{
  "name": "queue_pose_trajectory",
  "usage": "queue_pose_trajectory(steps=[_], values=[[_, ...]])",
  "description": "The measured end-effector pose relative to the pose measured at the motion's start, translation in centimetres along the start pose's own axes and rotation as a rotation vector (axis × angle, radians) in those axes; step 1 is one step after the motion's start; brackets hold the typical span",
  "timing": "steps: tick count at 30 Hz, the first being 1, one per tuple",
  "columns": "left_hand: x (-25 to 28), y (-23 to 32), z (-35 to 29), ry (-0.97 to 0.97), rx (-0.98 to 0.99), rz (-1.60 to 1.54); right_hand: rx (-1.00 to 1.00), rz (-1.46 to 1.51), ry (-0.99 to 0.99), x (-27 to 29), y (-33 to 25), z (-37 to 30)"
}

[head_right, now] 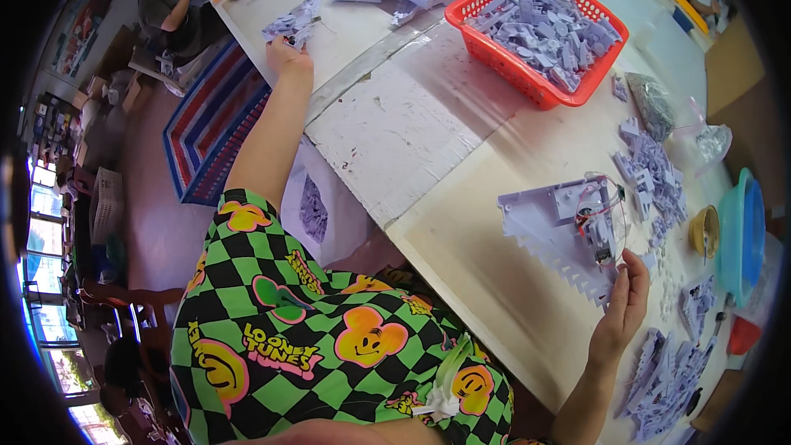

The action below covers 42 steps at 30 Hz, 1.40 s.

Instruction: The person assembles toy guns by hand, fitting motors, gears, and wiring into plastic housings. They then stack the assembled pieces and place them into a cardboard box.

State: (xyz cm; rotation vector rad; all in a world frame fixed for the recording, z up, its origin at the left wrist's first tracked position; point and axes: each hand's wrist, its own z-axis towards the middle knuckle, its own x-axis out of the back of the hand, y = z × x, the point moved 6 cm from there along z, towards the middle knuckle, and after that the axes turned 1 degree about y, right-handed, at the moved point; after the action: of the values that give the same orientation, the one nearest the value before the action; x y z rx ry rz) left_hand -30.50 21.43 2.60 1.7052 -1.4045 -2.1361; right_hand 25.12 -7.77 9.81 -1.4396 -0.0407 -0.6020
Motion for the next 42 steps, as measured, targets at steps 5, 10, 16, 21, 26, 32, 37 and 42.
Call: queue_pose_trajectory(steps=[5,10,16,21,26,32,37,42], values=[[0.3,-0.8,0.9,0.014,-0.078,0.0,0.074,-0.062,-0.059,-3.1,-2.1,2.5],[-0.3,-3.3,-1.2,0.082,0.076,-0.012,0.065,0.053,-0.128,-7.0,-3.5,5.0],[-0.5,-2.4,-0.8,-0.519,0.034,0.637,0.119,0.178,-0.2,-14.3,-5.2,7.7],[-2.9,0.5,-11.9,-0.403,0.506,0.291,0.203,0.225,-0.174,-18.8,-5.6,9.6],[-2.6,1.7,-19.4,-0.693,0.794,0.064,0.171,0.36,-0.199,-23.9,-6.4,10.2],[-3.7,1.2,-16.7,-0.64,0.717,0.037,0.132,0.374,-0.368,-28.5,-7.1,10.0],[-5.6,-0.6,-11.0,-0.494,0.632,-0.016,0.257,0.143,-0.291,-25.9,-8.8,9.0],[-5.9,-3.1,-1.2,-0.327,0.466,0.079,0.326,-0.012,-0.464,-19.2,-6.9,4.9]])
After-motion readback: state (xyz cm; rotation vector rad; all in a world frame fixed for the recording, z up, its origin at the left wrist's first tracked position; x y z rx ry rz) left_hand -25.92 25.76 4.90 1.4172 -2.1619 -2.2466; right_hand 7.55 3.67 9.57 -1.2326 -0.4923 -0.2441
